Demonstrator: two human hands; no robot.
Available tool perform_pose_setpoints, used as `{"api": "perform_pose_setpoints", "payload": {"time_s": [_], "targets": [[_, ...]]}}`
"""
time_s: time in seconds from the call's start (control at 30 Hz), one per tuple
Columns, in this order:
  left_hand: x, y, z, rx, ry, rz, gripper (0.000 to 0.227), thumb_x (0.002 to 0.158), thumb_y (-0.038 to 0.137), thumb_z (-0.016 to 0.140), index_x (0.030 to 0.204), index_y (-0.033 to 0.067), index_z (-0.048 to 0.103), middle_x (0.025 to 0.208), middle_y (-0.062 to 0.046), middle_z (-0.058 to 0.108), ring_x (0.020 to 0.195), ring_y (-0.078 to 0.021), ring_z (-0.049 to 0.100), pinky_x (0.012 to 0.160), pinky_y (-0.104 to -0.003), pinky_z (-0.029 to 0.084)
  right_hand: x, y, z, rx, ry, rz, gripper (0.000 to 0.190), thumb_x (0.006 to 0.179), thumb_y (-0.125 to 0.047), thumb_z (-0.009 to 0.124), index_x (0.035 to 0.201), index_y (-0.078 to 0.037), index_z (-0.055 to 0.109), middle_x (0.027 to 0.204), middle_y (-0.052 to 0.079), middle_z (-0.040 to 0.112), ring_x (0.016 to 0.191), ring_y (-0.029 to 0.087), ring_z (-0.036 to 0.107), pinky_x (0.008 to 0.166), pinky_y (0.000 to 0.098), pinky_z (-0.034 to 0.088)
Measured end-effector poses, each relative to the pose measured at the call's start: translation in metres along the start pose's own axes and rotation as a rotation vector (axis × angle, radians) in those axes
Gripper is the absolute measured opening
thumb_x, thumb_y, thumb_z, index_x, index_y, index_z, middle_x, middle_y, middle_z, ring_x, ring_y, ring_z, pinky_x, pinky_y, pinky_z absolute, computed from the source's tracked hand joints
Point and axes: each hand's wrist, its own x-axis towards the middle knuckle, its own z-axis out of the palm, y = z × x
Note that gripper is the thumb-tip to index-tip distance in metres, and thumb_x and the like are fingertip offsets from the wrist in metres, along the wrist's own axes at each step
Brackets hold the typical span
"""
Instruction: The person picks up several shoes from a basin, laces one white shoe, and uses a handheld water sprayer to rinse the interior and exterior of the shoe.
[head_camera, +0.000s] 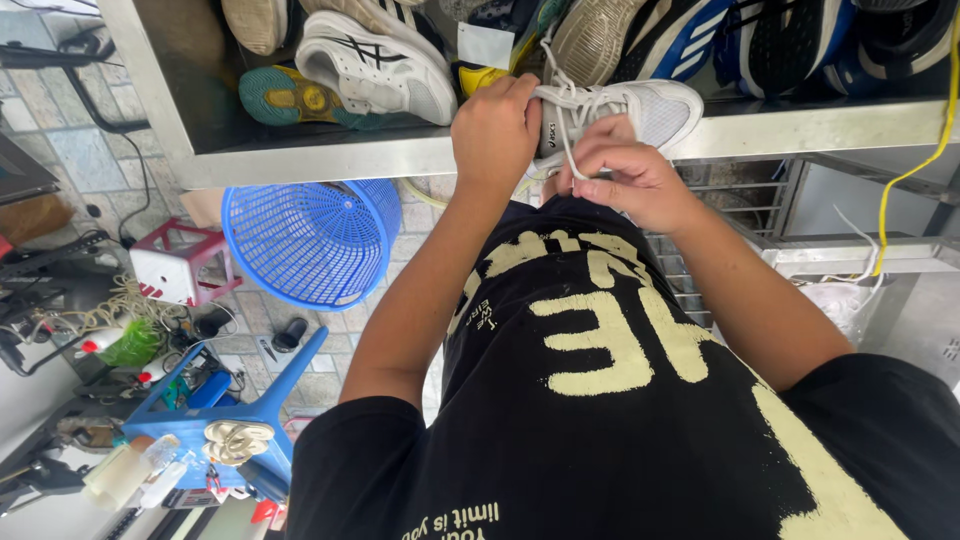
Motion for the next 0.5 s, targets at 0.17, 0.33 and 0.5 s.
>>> {"api": "perform_pose_setpoints", "payload": {"time_s": [0.17,0.33,0.5], "targets": [[-0.005,0.002,0.005,0.089,0.044,0.092,0.018,0.087,0.014,0.07,0.105,0.01,0.072,0.09,-0.005,0.07,0.085,-0.0288,0.069,0.073,-0.042,0.055,-0.015,-0.005,-0.004,0.379,0.026,0.539,0.031,0.103,-0.017,0.059,0.133,-0.012,0.063,0.09,-0.002,0.062,0.072,0.012,0.054,0.063,0.0258,0.042],[-0.004,0.003,0.013,0.157,0.051,0.068,0.017,0.089,0.015,0.072,0.106,0.0111,0.072,0.09,-0.004,0.071,0.086,-0.0254,0.069,0.074,-0.039,0.055,-0.049,-0.008,-0.025,0.027,-0.178,-0.195,0.013,0.112,-0.017,0.056,0.123,-0.016,0.063,0.095,0.007,0.065,0.09,0.018,0.061,0.083,0.0298,0.05],[-0.014,0.008,0.017,0.179,0.109,0.124,0.02,0.087,0.015,0.071,0.107,0.011,0.072,0.094,-0.003,0.071,0.087,-0.0239,0.068,0.073,-0.038,0.055,-0.071,0.004,-0.041,0.211,-0.015,0.705,0.031,0.111,-0.014,0.054,0.138,-0.014,0.066,0.065,-0.004,0.047,0.059,0.006,0.042,0.054,0.0241,0.035]]}}
